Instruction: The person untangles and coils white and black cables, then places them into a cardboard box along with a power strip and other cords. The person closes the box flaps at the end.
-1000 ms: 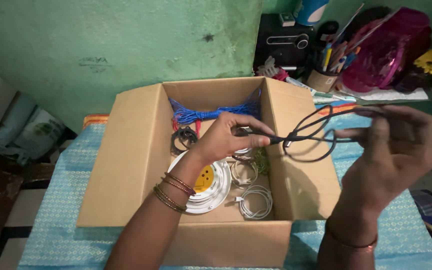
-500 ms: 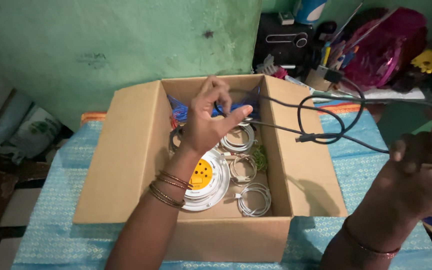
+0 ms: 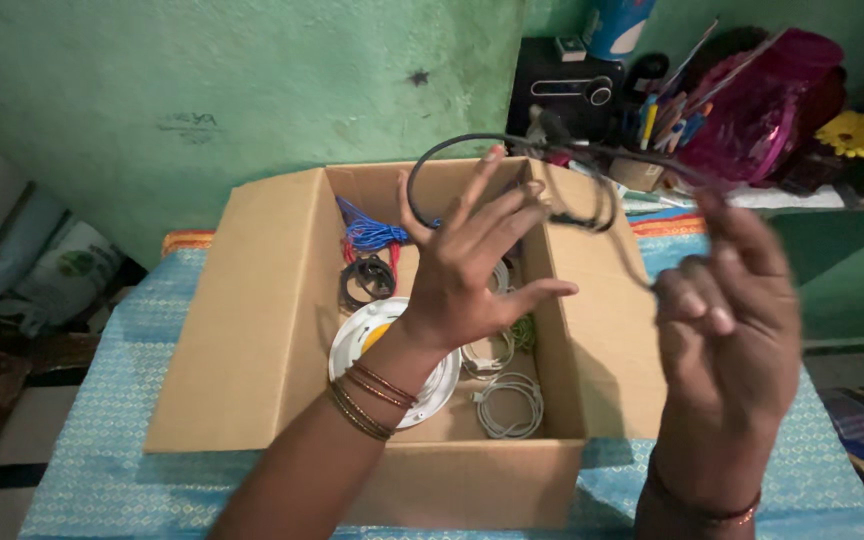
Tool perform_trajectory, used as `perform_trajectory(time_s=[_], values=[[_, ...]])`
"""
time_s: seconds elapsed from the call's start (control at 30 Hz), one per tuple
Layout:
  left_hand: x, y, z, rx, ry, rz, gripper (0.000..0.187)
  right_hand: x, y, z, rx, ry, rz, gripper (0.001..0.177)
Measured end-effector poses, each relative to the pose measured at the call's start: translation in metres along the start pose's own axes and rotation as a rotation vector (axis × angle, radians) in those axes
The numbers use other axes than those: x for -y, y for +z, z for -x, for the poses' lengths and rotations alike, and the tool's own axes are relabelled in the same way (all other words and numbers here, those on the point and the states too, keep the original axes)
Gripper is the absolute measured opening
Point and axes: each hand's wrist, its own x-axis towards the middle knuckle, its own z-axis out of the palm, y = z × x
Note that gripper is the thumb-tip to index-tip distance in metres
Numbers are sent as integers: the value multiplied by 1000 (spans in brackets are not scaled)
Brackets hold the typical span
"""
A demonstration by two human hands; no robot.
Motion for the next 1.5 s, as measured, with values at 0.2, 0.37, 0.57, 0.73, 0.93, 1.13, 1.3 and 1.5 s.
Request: perform_trajectory(time_s=[0.2, 0.37, 0.57, 0.73, 0.93, 1.13, 1.3, 1.5], values=[[1, -2, 1, -31, -47, -44, 41, -16, -6, -6, -31, 341, -186, 30], [4, 7, 6, -66, -116, 99, 25, -17, -15, -11, 92, 255, -18, 28], [43, 15, 4, -332, -456, 851, 15, 32, -28, -10, 83, -125, 275, 41], [70, 12, 11, -509, -698, 1063, 14, 56, -36, -1, -102, -325, 663, 37], [78, 21, 13, -492, -678, 1136, 14, 72, -66, 8, -306, -420, 1129, 32], [80, 26, 18, -454, -680, 1150, 13, 83, -101, 14, -393, -434, 1485, 27], [79, 27, 18, -441, -668, 1178, 12, 83, -95, 10, -377, -422, 1674, 23], [65, 20, 11, -403, -645, 1234, 14, 44, -24, -7, 7, -480, 1710, 27]])
